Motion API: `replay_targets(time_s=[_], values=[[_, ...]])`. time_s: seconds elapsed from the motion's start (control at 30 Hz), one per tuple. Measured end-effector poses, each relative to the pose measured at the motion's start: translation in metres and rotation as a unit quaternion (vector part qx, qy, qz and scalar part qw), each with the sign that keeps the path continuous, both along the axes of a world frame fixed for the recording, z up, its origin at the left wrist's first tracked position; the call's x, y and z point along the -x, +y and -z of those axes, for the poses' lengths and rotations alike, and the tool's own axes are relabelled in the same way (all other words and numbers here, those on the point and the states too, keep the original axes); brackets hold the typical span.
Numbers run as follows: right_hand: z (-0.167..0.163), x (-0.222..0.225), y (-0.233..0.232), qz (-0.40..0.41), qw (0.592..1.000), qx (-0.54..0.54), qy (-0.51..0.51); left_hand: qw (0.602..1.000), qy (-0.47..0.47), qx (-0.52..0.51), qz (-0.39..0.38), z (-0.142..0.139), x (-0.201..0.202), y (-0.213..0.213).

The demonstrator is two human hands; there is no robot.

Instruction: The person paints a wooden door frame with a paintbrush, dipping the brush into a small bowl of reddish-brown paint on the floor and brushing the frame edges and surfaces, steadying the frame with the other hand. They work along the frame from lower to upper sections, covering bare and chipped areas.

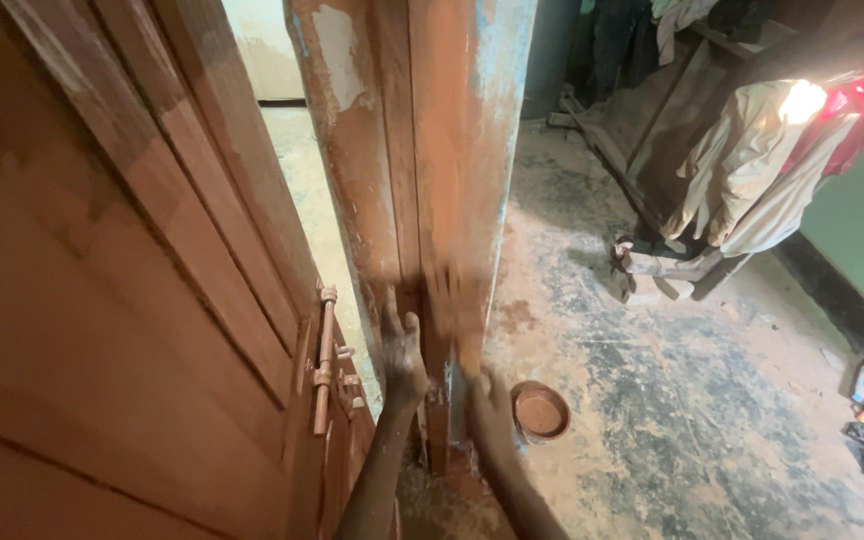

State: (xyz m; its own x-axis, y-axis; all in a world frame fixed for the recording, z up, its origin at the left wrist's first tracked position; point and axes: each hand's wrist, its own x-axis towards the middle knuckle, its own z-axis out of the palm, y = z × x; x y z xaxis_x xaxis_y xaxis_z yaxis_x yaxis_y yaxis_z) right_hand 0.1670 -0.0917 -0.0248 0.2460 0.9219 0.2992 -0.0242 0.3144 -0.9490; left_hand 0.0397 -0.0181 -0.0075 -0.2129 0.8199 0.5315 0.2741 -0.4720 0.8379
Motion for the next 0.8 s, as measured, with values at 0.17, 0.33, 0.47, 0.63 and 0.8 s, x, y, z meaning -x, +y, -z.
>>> replay_targets(time_s=[0.17, 0.33, 0.47, 0.63, 0.8], values=[[0.099, -0.014, -0.025, -0.036, 0.917, 0.398, 0.01, 0.999, -0.002, 0.039, 0.016, 0.004, -0.006, -0.005], [0.035, -0.012, 0.001, 0.01, 0.945, 0.325, -0.012, 0.999, 0.001, 0.033, 0.013, 0.009, -0.008, 0.001], [-0.077, -0.013, 0.007, 0.011, 0.982, 0.189, -0.016, 0.999, 0.037, 0.011, -0.002, 0.01, -0.006, 0.005], [-0.129, -0.018, 0.007, -0.077, 0.989, 0.092, 0.089, 0.999, -0.013, 0.027, 0.021, 0.007, -0.01, -0.003], [-0.044, -0.008, 0.009, -0.045, 0.975, 0.183, 0.119, 0.999, -0.019, 0.022, 0.025, -0.006, -0.014, -0.005]])
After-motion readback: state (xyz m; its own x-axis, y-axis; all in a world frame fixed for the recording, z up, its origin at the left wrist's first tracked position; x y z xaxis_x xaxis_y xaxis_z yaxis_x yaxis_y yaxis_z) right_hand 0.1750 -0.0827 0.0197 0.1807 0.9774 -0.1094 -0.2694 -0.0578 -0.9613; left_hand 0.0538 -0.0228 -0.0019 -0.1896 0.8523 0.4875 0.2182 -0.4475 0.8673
